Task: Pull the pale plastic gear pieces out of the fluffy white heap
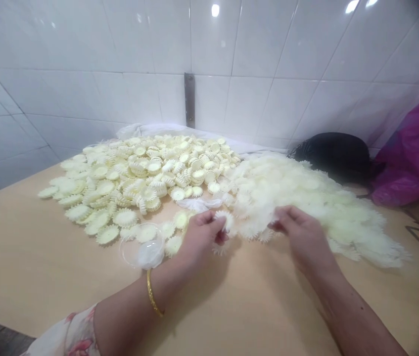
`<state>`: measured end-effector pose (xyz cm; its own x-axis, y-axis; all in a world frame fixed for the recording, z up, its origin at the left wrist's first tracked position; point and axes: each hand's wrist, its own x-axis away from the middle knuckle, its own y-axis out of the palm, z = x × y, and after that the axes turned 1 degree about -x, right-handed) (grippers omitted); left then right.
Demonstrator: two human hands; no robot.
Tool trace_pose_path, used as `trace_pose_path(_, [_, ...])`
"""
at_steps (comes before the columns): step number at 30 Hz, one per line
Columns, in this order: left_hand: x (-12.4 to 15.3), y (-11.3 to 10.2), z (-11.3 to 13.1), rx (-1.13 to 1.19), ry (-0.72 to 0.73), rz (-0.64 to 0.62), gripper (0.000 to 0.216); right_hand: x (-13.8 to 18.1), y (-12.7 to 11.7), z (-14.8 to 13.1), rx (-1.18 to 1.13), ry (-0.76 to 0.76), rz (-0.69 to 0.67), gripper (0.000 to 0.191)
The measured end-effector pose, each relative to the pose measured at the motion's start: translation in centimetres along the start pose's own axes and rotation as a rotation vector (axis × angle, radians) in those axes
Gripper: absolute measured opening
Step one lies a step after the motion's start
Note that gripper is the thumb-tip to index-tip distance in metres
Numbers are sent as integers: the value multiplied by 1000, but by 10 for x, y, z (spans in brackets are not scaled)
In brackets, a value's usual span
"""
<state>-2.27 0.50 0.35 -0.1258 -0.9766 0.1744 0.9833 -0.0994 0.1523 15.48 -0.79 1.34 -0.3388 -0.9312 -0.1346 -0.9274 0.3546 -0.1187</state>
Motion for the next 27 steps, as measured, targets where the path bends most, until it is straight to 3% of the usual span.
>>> trace_pose_path(4, [0,2,3,68,-5,-1,19,11,2,-11,40,24,-600,19])
trace_pose_path(7, [2,3,4,99,-4,-15,18,23,9,-15,154,39,-829,13])
trace_pose_path(11, [3,2,1,52,43,-70,24,28,15,-14,277,3,-809,15])
trace_pose_path(17, [5,2,-3,91,33,-130,29,23,14,-12,166,-99,-472,11])
trace_pose_path(23, [10,6,0,110,-60,-165,35,22,19,-6,-20,-62,-626,14])
trace_pose_path(27, [10,5,-1,58,-55,-216,41,22,20,-2,-80,24,-619,15])
